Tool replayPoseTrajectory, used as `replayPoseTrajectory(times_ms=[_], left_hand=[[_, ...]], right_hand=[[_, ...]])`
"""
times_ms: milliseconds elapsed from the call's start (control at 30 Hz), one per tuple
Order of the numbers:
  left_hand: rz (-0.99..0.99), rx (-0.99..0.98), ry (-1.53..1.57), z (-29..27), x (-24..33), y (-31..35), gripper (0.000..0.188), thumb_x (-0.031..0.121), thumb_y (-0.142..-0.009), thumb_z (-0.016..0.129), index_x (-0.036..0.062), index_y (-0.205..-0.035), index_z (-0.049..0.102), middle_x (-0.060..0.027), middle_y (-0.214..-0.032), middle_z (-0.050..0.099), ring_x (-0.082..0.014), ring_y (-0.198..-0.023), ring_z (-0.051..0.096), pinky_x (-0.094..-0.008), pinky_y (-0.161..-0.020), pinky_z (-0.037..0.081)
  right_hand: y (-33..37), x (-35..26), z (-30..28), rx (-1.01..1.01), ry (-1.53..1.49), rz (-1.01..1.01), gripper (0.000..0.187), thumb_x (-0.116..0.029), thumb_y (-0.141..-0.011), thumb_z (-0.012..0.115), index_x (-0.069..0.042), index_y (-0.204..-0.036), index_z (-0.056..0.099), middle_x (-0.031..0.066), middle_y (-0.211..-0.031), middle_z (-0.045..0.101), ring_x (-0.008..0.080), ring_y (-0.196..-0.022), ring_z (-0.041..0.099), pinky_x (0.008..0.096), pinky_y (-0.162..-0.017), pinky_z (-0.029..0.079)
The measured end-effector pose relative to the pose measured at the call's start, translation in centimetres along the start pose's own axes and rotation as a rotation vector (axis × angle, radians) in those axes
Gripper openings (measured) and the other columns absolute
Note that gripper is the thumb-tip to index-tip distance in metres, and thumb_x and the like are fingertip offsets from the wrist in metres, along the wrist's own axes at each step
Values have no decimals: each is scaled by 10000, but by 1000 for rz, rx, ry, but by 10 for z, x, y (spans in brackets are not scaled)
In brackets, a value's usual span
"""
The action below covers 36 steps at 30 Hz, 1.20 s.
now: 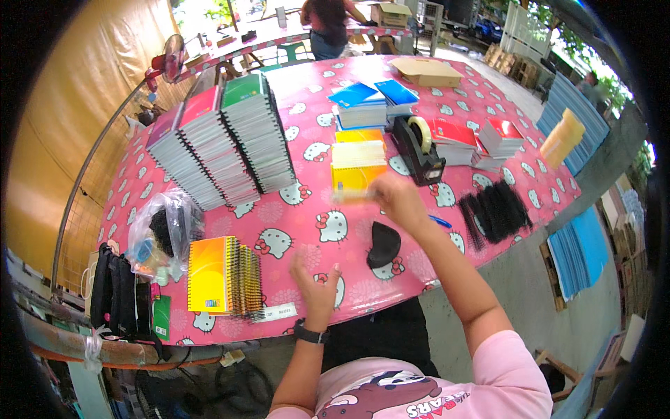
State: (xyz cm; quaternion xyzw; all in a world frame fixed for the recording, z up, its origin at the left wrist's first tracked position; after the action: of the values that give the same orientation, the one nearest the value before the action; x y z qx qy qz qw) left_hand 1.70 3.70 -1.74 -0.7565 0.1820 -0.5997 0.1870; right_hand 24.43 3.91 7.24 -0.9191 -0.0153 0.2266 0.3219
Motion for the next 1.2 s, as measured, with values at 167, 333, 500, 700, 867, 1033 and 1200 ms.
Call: replayPoseTrajectory(times_ms=[167, 333, 500, 700, 867, 1033, 1200], left_hand=[[-312, -595, 321, -7, -4, -9, 338, 67, -774, 689, 8, -1078, 553, -93, -1025, 582, -130, -904, 525, -278, -777, 434], [-441, -613, 569, -9, -29, 20, 214, 54, -811, 661, 18, -1004, 576, -33, -904, 601, -99, -831, 540, -235, -741, 439], [-181, -410, 44, -13, -8, 32, 440, 89, -772, 674, 19, -1166, 491, -112, -1199, 490, -207, -1066, 485, -341, -918, 378], [495, -542, -268, 5, 41, 26, 220, 84, -766, 657, 73, -986, 645, -81, -974, 601, -245, -901, 539, -367, -784, 383], [459, -520, -243, 9, 50, 22, 188, 130, -742, 689, 99, -927, 667, -43, -842, 592, -225, -830, 536, -366, -741, 370], [435, -524, -234, 9, 53, 20, 209, 140, -719, 709, 112, -923, 671, -36, -795, 557, -205, -798, 510, -339, -725, 354], [454, -573, -252, 9, 53, 18, 211, 163, -709, 717, 115, -908, 669, -36, -774, 533, -210, -760, 488, -344, -700, 342]], right_hand=[[83, -59, -5, -167, -180, -13, 213, -58, -651, 716, -43, -836, 612, 106, -768, 593, 275, -752, 592, 347, -627, 483], [134, -62, 7, -51, -818, 639, 126, -139, -825, 656, -56, -914, 624, 36, -777, 616, 128, -794, 606, 262, -675, 495], [146, -66, 37, 180, -853, 678, 195, -113, -873, 592, -49, -1055, 560, 26, -871, 586, 84, -813, 573, 258, -712, 496], [141, -32, 21, 126, -624, 548, 201, -198, -878, 592, -35, -995, 595, 15, -837, 586, 72, -742, 545, 247, -623, 474], [141, 113, -97, 417, 335, 663, 225, -204, -793, 632, -26, -930, 636, 162, -896, 637, 336, -845, 590, 409, -749, 468], [148, 160, -83, 29, 606, 781, 327, -173, -707, 720, -28, -977, 605, 139, -944, 622, 318, -935, 571, 418, -800, 475], [145, 167, -86, 74, 482, 777, 228, -120, -696, 699, -35, -900, 641, 152, -932, 626, 321, -904, 593, 409, -795, 477]])
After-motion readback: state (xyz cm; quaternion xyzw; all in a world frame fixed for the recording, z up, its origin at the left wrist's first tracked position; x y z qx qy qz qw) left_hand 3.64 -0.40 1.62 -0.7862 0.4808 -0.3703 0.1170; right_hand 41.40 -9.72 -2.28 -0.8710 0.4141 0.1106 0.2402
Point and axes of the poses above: each hand's wrist, its own y-axis away from the middle knuckle, its own z-axis out of the palm, x = y × z, the point moved 3 cm from there along -y, towards the middle knuckle
